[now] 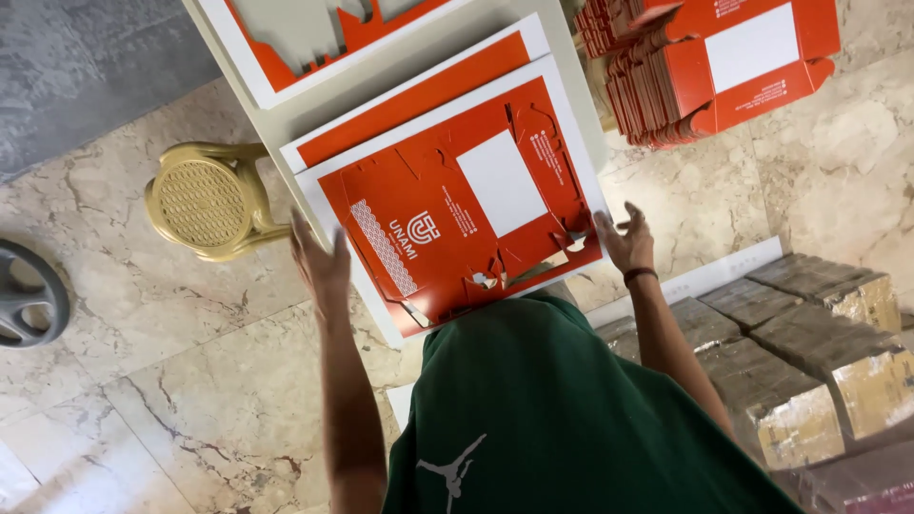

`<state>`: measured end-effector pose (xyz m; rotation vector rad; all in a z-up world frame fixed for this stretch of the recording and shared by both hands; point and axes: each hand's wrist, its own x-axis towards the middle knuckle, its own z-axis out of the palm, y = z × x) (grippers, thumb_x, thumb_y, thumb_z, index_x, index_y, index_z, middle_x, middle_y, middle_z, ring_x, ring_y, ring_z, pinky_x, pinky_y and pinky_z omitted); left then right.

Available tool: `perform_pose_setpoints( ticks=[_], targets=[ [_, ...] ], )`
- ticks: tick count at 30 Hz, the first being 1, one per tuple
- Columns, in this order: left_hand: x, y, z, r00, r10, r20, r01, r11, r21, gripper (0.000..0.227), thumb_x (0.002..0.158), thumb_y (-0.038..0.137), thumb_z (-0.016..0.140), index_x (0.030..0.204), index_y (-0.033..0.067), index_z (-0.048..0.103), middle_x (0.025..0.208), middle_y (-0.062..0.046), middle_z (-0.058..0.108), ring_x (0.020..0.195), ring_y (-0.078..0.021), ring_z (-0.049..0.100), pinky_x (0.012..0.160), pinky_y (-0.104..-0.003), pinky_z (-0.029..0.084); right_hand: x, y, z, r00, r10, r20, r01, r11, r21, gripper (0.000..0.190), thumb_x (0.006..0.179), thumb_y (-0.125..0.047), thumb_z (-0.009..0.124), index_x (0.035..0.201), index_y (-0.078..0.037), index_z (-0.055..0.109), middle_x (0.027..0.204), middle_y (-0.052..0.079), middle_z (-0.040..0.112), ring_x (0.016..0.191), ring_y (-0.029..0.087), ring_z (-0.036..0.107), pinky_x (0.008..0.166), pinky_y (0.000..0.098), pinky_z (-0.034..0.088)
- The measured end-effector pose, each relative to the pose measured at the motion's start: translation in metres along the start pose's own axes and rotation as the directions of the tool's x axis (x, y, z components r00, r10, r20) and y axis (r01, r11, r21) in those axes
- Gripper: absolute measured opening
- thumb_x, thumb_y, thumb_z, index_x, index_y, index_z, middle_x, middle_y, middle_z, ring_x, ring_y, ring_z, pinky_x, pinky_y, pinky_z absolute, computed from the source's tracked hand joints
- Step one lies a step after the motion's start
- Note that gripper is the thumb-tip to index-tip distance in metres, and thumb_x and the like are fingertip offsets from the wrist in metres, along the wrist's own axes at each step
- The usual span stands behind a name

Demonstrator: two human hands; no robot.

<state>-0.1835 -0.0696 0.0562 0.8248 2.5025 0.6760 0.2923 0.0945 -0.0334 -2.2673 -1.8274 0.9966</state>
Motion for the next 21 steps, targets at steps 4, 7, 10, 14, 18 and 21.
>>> perform_pose_setpoints(
  ticks=[4,7,10,14,18,21],
  targets=[
    [-0.087,-0.026,0.024,0.855,-0.475,0.208,0.497,0.865,-0.068,0.103,0.090,0.068,0.066,0.166,0.0230,0.012,0.161,-0.032,0.029,0.147,-0.0505,0.031,0.118,-0.065,0.029,0.002,0.018,0.001,0.996,0.082,0.035,-0.085,0.991,0.099,0.077,0.095,-0.070,0.069,0.142,-0.011,0.055,0.105,0.020,0.073,0.104,0.041,0.070,0.088,0.0515,0.058],
    [-0.117,-0.061,0.051,0.771,-0.576,0.273,0.593,0.805,0.021,0.106,0.087,0.077,0.062,0.165,0.0198,0.019,0.154,-0.027,0.045,0.141,-0.0462,0.044,0.113,-0.061,0.037,0.007,0.002,-0.008,0.998,0.047,0.050,-0.046,0.999,-0.026,0.067,0.093,-0.073,0.068,0.125,-0.015,0.068,0.091,0.015,0.076,0.096,0.038,0.073,0.080,0.0489,0.060],
    [-0.117,-0.069,0.057,0.763,-0.596,0.249,0.579,0.802,0.145,0.103,0.084,0.079,0.063,0.162,0.0203,0.031,0.147,-0.020,0.055,0.133,-0.0396,0.055,0.104,-0.053,0.045,0.026,-0.026,-0.014,0.991,-0.034,0.131,0.051,0.991,-0.128,0.063,0.095,-0.072,0.062,0.106,-0.012,0.078,0.087,0.018,0.076,0.092,0.043,0.073,0.077,0.0513,0.059],
    [-0.112,-0.074,0.062,0.771,-0.583,0.257,0.577,0.810,0.107,0.101,0.082,0.075,0.067,0.158,0.0152,0.041,0.142,-0.019,0.060,0.131,-0.0360,0.058,0.101,-0.050,0.049,0.095,-0.048,-0.015,0.610,-0.314,0.727,0.668,-0.289,-0.686,0.062,0.093,-0.071,0.050,0.145,-0.036,0.050,0.142,-0.021,0.063,0.129,-0.007,0.059,0.112,0.0119,0.050],
    [-0.123,-0.044,0.054,0.756,-0.585,0.292,0.622,0.781,-0.046,0.090,0.087,0.067,0.062,0.155,0.0108,0.044,0.146,-0.019,0.058,0.136,-0.0342,0.054,0.114,-0.048,0.041,0.051,-0.126,-0.060,0.876,0.007,0.482,0.137,0.955,-0.262,0.104,0.079,-0.087,0.068,0.101,0.014,0.072,0.073,0.028,0.067,0.050,0.033,0.068,0.059,0.0431,0.055],
    [-0.129,-0.061,0.063,0.765,-0.605,0.219,0.622,0.783,-0.011,0.106,0.077,0.081,0.064,0.157,0.0153,0.040,0.142,-0.022,0.060,0.135,-0.0379,0.055,0.113,-0.051,0.041,0.064,-0.126,-0.042,0.939,-0.086,0.334,0.215,0.903,-0.371,0.099,0.086,-0.083,0.067,0.106,0.013,0.075,0.078,0.033,0.071,0.087,0.050,0.073,0.068,0.0576,0.057]
  ],
)
